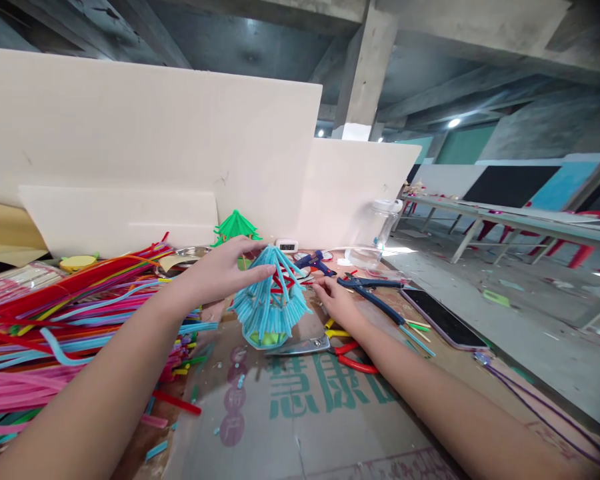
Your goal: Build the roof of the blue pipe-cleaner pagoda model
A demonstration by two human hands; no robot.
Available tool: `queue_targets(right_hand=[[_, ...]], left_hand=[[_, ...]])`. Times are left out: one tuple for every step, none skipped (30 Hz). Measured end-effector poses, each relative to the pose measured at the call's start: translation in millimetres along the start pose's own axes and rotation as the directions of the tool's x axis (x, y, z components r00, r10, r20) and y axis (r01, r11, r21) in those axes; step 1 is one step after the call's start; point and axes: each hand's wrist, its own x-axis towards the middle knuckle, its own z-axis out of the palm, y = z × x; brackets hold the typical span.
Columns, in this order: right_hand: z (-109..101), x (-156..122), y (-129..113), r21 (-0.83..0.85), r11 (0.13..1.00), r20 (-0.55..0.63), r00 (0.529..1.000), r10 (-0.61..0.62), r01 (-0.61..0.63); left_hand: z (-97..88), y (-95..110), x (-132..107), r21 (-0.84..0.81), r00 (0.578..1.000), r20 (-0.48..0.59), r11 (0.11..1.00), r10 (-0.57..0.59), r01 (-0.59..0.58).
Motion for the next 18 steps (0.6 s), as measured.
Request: queue_targets(right_hand=[[0.0, 0.3, -0.2, 0.004, 1.0, -0.003, 1.0, -0.002, 0.002], [-0.7, 0.5, -1.4, 0.008, 1.0, -0.009, 1.0, -0.006, 0.006], [-2.2, 0.1, -3.9, 0.014, 1.0, -0.021, 1.0, -0.01, 0.01], [-4.7, -0.8, -8.0, 0.021, 1.0, -0.042, 0.999, -0.015, 0.016], [-8.3, -2.7, -14.2, 0.026, 0.999, -0.072, 0.997, -0.021, 0.023], [-12.8, -5.6, -22.5, 0.03, 0.999, -0.107, 0.994, -0.028, 0.031], [-17.9, -9.4, -32.8, 0.032, 0.999, -0.146, 0.989, -0.037, 0.042], [-23.0, -14.2, -44.8, 0.031, 0.998, -0.178, 0.983, -0.05, 0.056], [-27.6, -19.6, -58.1, 0.028, 0.997, -0.191, 0.979, -0.064, 0.071], [-31.2, -25.3, -71.9, 0.03, 0.995, -0.198, 0.976, -0.086, 0.094], [-33.4, -31.1, -85.6, 0.062, 0.989, -0.188, 0.975, -0.12, 0.134], [-34.0, -36.4, -98.3, 0.114, 0.981, -0.167, 0.977, -0.134, 0.154], [-33.1, -41.1, -109.4, 0.167, 0.975, -0.11, 0.986, -0.128, 0.145], [-30.9, -45.0, -118.6, 0.23, 0.968, -0.014, 0.995, -0.099, 0.099], [-27.8, -47.9, -125.6, 0.291, 0.957, 0.112, 0.992, -0.055, 0.02], [-24.3, -50.0, -130.6, 0.336, 0.94, 0.236, 0.972, -0.015, -0.067], [-20.8, -51.5, -133.8, 0.37, 0.917, 0.339, 0.94, 0.019, -0.152], [-17.7, -52.6, -135.5, 0.399, 0.889, 0.414, 0.909, 0.047, -0.227]], left_hand=[[-0.4, 2.3, -1.1, 0.016, 1.0, 0.002, 1.0, 0.0, 0.0], [-1.3, 4.6, -2.5, 0.029, 1.0, 0.003, 1.0, -0.002, 0.002], [-2.5, 6.8, -3.9, 0.043, 1.0, 0.005, 0.999, -0.005, 0.004], [-3.9, 8.5, -5.3, 0.052, 1.0, 0.011, 0.999, -0.005, 0.005], [-5.2, 9.7, -6.3, 0.051, 1.0, 0.019, 0.999, -0.004, 0.003], [-6.2, 10.0, -6.9, 0.033, 1.0, 0.027, 0.999, 0.0, -0.001], [-6.9, 9.6, -6.9, -0.002, 1.0, 0.03, 1.0, 0.004, -0.004], [-7.0, 8.5, -6.2, -0.045, 1.0, 0.023, 0.999, 0.008, -0.007], [-6.5, 6.9, -5.1, -0.084, 1.0, 0.008, 0.996, 0.013, -0.012], [-5.7, 4.9, -3.6, -0.115, 1.0, -0.008, 0.993, 0.02, -0.021], [-4.5, 2.8, -1.9, -0.128, 0.999, -0.022, 0.991, 0.033, -0.036], [-3.3, 0.7, -0.2, -0.133, 0.998, -0.031, 0.99, 0.049, -0.053], [-2.1, -1.4, 1.2, -0.134, 0.997, -0.037, 0.989, 0.062, -0.066], [-1.2, -3.3, 2.4, -0.141, 0.997, -0.04, 0.987, 0.067, -0.072], [-0.5, -5.0, 3.2, -0.157, 0.997, -0.042, 0.985, 0.063, -0.069], [-0.2, -6.6, 3.7, -0.179, 0.998, -0.045, 0.982, 0.05, -0.057], [-0.2, -7.7, 3.9, -0.2, 0.999, -0.043, 0.979, 0.032, -0.04], [-0.3, -8.5, 3.9, -0.217, 0.999, -0.041, 0.976, 0.016, -0.024]])
